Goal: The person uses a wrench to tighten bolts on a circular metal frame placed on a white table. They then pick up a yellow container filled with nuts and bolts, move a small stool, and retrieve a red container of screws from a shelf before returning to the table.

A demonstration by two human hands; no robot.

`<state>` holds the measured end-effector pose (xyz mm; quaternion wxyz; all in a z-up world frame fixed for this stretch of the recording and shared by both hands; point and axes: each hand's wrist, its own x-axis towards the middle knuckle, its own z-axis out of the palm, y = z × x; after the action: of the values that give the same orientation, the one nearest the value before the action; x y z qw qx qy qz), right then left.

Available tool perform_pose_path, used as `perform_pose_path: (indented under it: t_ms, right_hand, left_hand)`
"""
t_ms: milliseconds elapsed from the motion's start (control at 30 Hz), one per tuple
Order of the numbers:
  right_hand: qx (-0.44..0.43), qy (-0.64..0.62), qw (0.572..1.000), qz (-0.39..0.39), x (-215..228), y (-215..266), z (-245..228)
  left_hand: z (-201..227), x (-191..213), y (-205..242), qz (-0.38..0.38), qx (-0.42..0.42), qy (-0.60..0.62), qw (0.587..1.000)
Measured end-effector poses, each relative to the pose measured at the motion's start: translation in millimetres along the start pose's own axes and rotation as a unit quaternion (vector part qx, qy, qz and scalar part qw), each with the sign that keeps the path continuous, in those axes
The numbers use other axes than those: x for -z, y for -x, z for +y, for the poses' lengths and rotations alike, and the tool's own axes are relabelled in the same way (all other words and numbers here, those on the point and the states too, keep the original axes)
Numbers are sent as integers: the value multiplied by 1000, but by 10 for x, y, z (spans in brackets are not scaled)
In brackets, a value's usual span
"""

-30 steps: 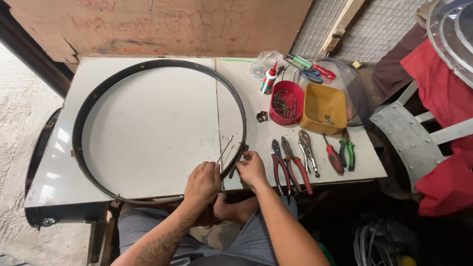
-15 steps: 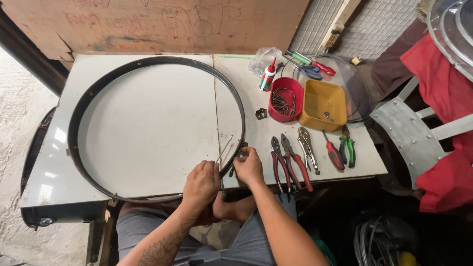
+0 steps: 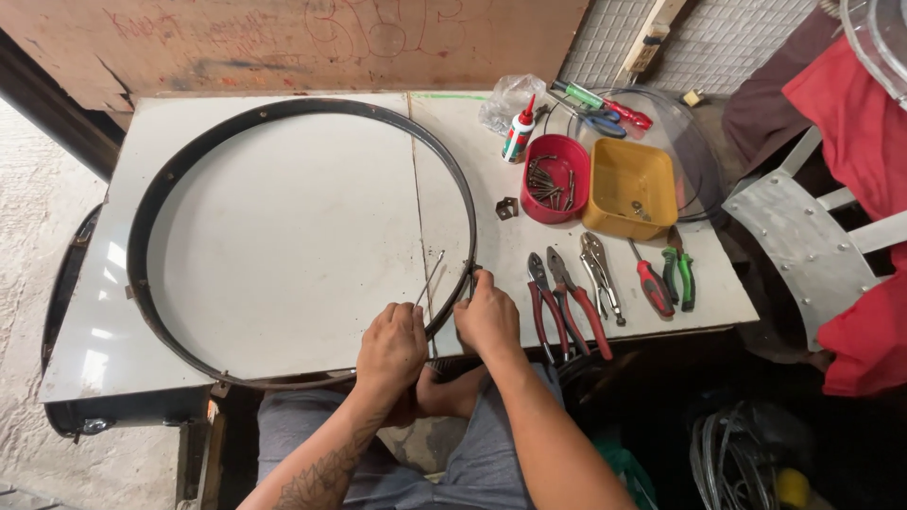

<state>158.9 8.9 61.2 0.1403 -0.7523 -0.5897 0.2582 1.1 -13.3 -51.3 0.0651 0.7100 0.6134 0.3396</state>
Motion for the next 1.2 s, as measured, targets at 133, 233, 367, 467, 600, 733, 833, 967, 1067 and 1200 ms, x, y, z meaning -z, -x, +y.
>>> perform_pose_path:
  t_ms: [133,233,367,467,600,733,833,967,1067,1200]
  right_hand:
    - [-9,-43,999,-4,-149,-117,134]
    - [35,14,999,4,-58,-3,42]
    - [53,5,999,6,-17,28,46]
    - [32,-9,999,-13,-9,-2,204]
    - [56,24,998,-6,-115,-168,273]
    - [59,-2,998,4,-103,-148,300]
    - [-12,-59,998,-16,-188,-264,379]
    - [-39,-201,979,-20,-377,-308,310]
    - [-51,-254,966,-18,-531,-551,470]
    - [-65,-85,994,3,-257,-434,408]
  left_hand:
    - [9,15,24,-2,6,-1,1000]
    - [26,15,13,12,-6,-9,1000]
    - [33,36,-25,27,-10,-4,1000]
    - [40,-13,44,29,-19,-6,999]
    - [6,-24,13,36,-28,-9,999]
    - [60,68,-23,48,-39,0,998]
    - [45,24,16,52,-57,-12,997]
    - [81,47,10,49,-65,-13,997]
    - [59,68,3,47,-61,-9,997]
    - [64,78,2,60,-77,3,995]
